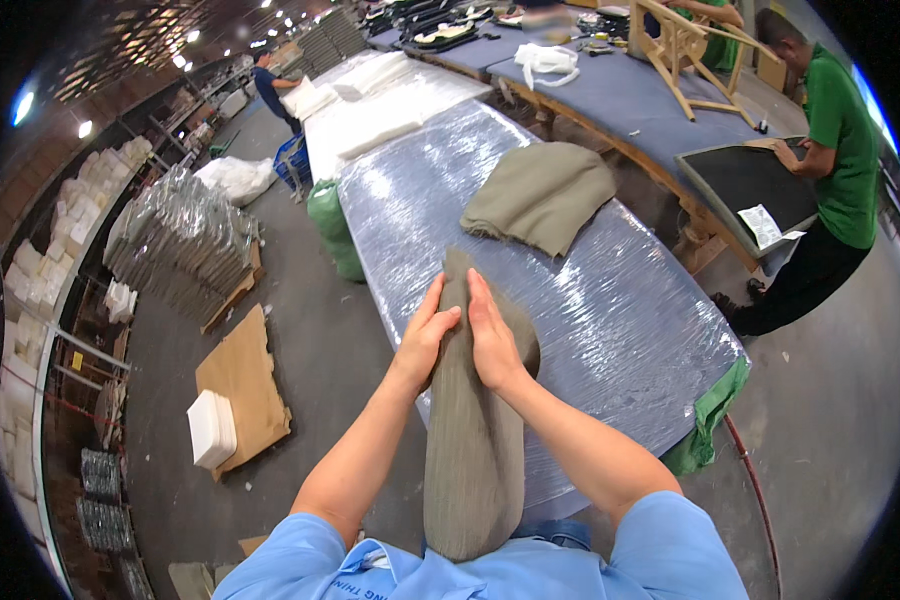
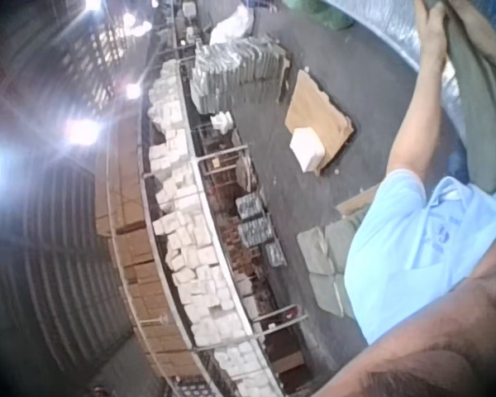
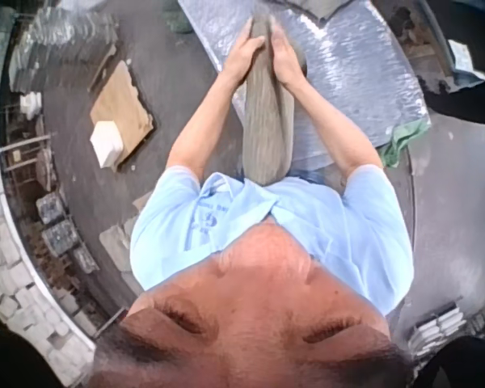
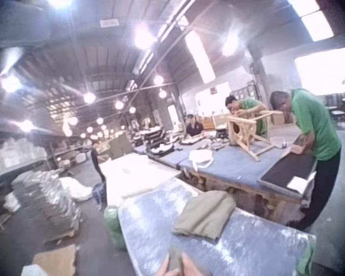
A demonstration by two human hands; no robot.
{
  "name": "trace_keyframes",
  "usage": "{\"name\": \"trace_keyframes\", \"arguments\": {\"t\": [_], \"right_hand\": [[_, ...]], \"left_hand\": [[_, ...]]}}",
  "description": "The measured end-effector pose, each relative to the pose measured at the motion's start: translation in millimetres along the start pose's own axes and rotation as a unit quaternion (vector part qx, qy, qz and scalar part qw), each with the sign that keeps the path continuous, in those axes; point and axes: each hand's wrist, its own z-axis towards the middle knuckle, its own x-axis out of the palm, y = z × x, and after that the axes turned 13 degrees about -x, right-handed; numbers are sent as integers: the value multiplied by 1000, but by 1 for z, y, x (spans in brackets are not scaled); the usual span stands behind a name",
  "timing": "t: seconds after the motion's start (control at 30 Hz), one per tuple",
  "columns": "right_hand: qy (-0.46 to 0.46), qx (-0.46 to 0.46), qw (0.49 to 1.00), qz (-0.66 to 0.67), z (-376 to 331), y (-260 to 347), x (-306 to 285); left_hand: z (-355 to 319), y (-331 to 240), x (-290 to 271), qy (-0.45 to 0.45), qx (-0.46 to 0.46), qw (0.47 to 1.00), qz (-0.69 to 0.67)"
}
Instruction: The person folds a green fabric cushion cover on a plastic-covered table, repeatedly rolling and tucking the edges. The person then places the folded cushion on a stack and handles a white foam piece and a green bag.
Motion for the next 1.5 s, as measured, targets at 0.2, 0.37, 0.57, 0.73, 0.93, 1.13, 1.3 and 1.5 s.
{"name": "trace_keyframes", "arguments": {"t": [0.2, 0.37, 0.57, 0.73, 0.93, 1.13, 1.3, 1.5], "right_hand": [[-62, 0, 998, 2, 26, -29, 7], [-48, -10, 998, -46, 4, -34, 7], [-40, 11, 998, -51, 1, -36, 8], [-70, -5, 996, -60, 21, -45, -2], [-148, 25, 985, -86, 73, -50, -26], [-173, 79, 977, -102, 75, -48, -31], [-213, 78, 966, -128, 78, -44, -45], [-211, 70, 967, -125, 88, -24, -35]], "left_hand": [[49, -20, 1, 69, -64, 995, 37], [57, -33, -5, 24, -173, 974, 145], [66, -52, -11, 4, -211, 940, 269], [72, -39, -5, 50, -155, 972, 168], [78, -13, 19, 50, -27, 998, 38], [82, -9, 22, 1, 22, 998, 59], [87, -12, 37, 52, 7, 999, 10], [103, -6, 23, 88, -2, 996, -6]]}}
